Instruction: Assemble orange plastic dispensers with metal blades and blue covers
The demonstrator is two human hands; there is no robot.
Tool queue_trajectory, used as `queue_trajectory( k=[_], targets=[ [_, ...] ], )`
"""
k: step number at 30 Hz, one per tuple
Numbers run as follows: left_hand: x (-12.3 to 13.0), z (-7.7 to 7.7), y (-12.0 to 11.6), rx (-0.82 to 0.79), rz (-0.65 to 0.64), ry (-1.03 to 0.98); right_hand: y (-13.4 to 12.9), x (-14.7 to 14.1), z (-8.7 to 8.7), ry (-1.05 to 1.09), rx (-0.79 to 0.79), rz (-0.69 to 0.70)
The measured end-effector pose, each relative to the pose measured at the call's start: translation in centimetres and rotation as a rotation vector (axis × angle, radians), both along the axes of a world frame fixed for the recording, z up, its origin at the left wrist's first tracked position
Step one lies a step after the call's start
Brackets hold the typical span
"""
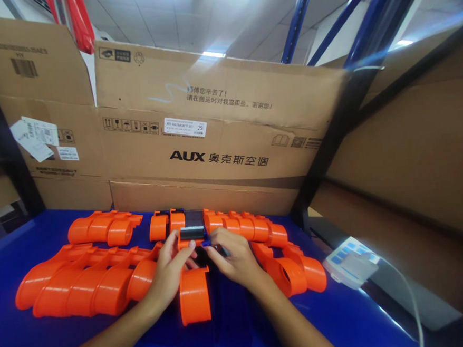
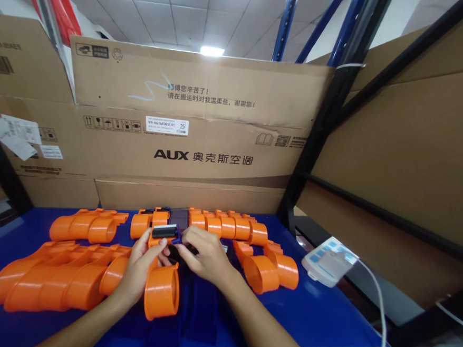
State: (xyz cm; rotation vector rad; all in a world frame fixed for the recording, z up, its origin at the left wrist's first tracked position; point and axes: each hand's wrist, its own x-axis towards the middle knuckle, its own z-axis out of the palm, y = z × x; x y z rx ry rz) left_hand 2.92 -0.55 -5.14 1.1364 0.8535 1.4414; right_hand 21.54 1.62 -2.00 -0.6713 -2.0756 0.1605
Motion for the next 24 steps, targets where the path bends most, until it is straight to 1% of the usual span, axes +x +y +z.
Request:
queue_trajectory(
  k=[4, 7, 16, 20, 24],
  targets=[
    [-0.02, -0.45, 0.27, -0.020, 0.000, -0.011, 0.24, 0.02, -0.20, 0.013, 0.031, 0.017],
    [0.03, -0.49, 0.34, -0.019, -0.002, -0.019, 0.29, 0.00, -0.27, 0.011, 0.034, 0.022],
    [0.23, -0.25, 0.03, 0.005, -0.007, -0.021, 0.14, -0.39, -0.23, 0.016, -0.010, 0.023],
    [0.24, -0.25, 0.12, 0.001, -0.003, -0.034, -0.09, -0.38, 0.10, 0.025, -0.043, 0.018],
    [0.30, 0.04, 0.09, -0.007, -0.018, -0.106, -0.29, 0.24, 0.71, 0.050, -0.101, 0.104]
  ],
)
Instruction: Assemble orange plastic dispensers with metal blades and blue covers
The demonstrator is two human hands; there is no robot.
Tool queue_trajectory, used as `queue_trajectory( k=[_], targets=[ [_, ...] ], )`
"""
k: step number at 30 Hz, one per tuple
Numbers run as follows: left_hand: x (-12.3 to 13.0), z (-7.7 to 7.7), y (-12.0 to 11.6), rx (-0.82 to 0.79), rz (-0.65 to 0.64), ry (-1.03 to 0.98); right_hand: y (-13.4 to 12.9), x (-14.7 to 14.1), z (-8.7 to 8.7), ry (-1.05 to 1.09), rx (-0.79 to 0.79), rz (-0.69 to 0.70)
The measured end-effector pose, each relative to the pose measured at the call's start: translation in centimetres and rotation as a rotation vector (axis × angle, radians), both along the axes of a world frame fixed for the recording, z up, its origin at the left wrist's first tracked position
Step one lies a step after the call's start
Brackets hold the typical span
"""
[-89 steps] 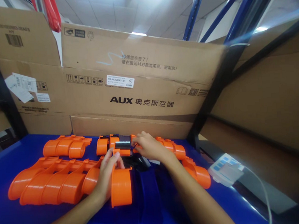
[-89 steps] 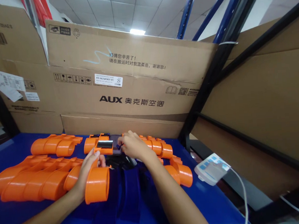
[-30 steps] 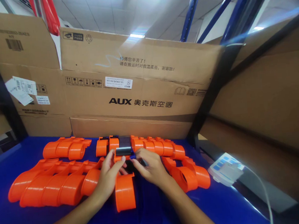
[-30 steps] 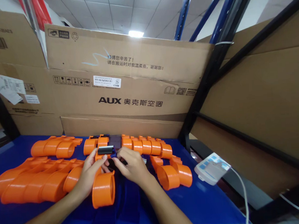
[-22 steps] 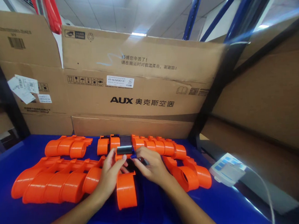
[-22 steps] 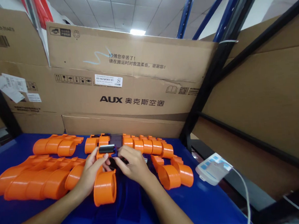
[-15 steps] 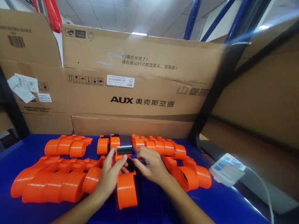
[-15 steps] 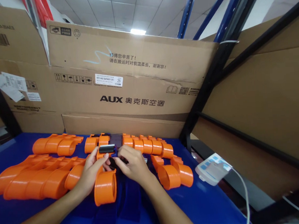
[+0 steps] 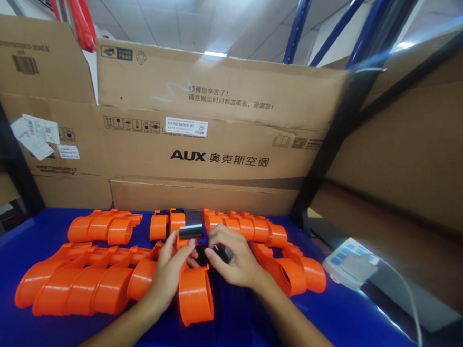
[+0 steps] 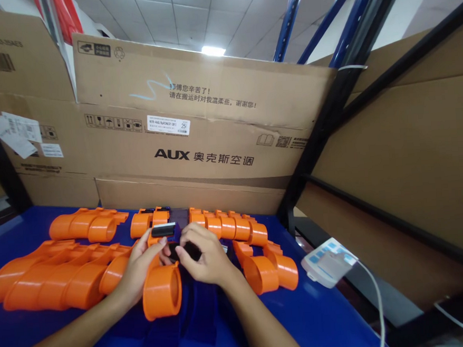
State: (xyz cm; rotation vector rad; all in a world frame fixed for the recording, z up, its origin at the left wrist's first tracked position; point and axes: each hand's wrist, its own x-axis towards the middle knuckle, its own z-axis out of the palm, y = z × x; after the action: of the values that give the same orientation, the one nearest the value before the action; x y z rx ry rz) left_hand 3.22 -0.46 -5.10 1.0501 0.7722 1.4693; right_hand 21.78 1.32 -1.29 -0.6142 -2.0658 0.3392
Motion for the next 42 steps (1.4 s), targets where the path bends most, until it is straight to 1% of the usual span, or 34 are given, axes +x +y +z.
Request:
queue_trajectory(
  k=[2, 5, 7, 9, 10, 12, 15, 17, 19, 21, 23, 27, 30, 33, 34, 36, 38, 39, 40, 42],
  targets=[
    [0.0, 0.3, -0.2, -0.025, -0.038, -0.049, 0.0, 0.2, 0.2, 0.091, -0.073, 0.014],
    [0.1, 1.0, -0.7, -0.078, -0.122, -0.105, 0.2, 0.1, 0.3, 0.251, -0.298, 0.008],
    [0.2, 1.4, -1.1, -0.089, -0.186, -0.124, 0.3, -0.1, 0.4, 0.279, -0.480, 0.077],
    [0.2, 1.7, -1.5, -0.095, -0.257, -0.135, 0.3, -0.3, 0.5, 0.275, -0.613, 0.179],
    [0.2, 1.8, -1.7, -0.103, -0.288, -0.138, 0.3, -0.3, 0.5, 0.277, -0.655, 0.223],
    [0.2, 1.7, -1.9, -0.116, -0.345, -0.152, 0.2, -0.4, 0.6, 0.300, -0.690, 0.273],
    [0.1, 1.2, -1.9, -0.077, -0.420, -0.184, 0.0, -0.5, 0.7, 0.315, -0.681, 0.263],
    [0.0, 0.8, -1.8, -0.045, -0.436, -0.198, -0.2, -0.7, 0.8, 0.306, -0.672, 0.239],
    [-0.2, 0.5, -1.5, -0.052, -0.408, -0.183, -0.5, -1.1, 0.8, 0.293, -0.650, 0.210],
    [-0.3, 0.5, -1.3, -0.076, -0.365, -0.134, -0.8, -1.4, 0.9, 0.284, -0.593, 0.158],
    [-0.3, 0.8, -1.2, -0.079, -0.314, -0.083, -0.9, -1.6, 1.0, 0.271, -0.539, 0.123],
    [-0.2, 1.7, -1.3, -0.042, -0.221, -0.047, -1.1, -1.9, 1.1, 0.239, -0.508, 0.138],
    [-0.2, 1.9, -1.4, -0.032, -0.209, -0.043, -1.3, -1.9, 1.2, 0.213, -0.470, 0.107],
    [-0.4, 1.7, -1.4, -0.068, -0.228, -0.066, -1.2, -1.4, 1.4, 0.164, -0.430, 0.051],
    [-0.4, 1.6, -1.3, -0.092, -0.237, -0.087, -1.1, -1.2, 1.5, 0.134, -0.409, 0.012],
    [-0.6, 1.5, -1.4, -0.127, -0.237, -0.145, -0.8, -0.5, 1.7, 0.038, -0.348, -0.116],
    [-0.6, 1.5, -1.7, -0.139, -0.228, -0.205, -0.6, 0.0, 1.9, -0.109, -0.276, -0.258],
    [-0.6, 1.5, -1.8, -0.140, -0.229, -0.229, -0.6, 0.2, 2.0, -0.188, -0.244, -0.308],
    [-0.6, 1.5, -2.0, -0.141, -0.231, -0.249, -0.7, 0.3, 2.1, -0.264, -0.216, -0.335],
    [-0.5, 1.5, -2.3, -0.141, -0.236, -0.268, -1.0, 0.1, 2.2, -0.389, -0.167, -0.329]
  ],
)
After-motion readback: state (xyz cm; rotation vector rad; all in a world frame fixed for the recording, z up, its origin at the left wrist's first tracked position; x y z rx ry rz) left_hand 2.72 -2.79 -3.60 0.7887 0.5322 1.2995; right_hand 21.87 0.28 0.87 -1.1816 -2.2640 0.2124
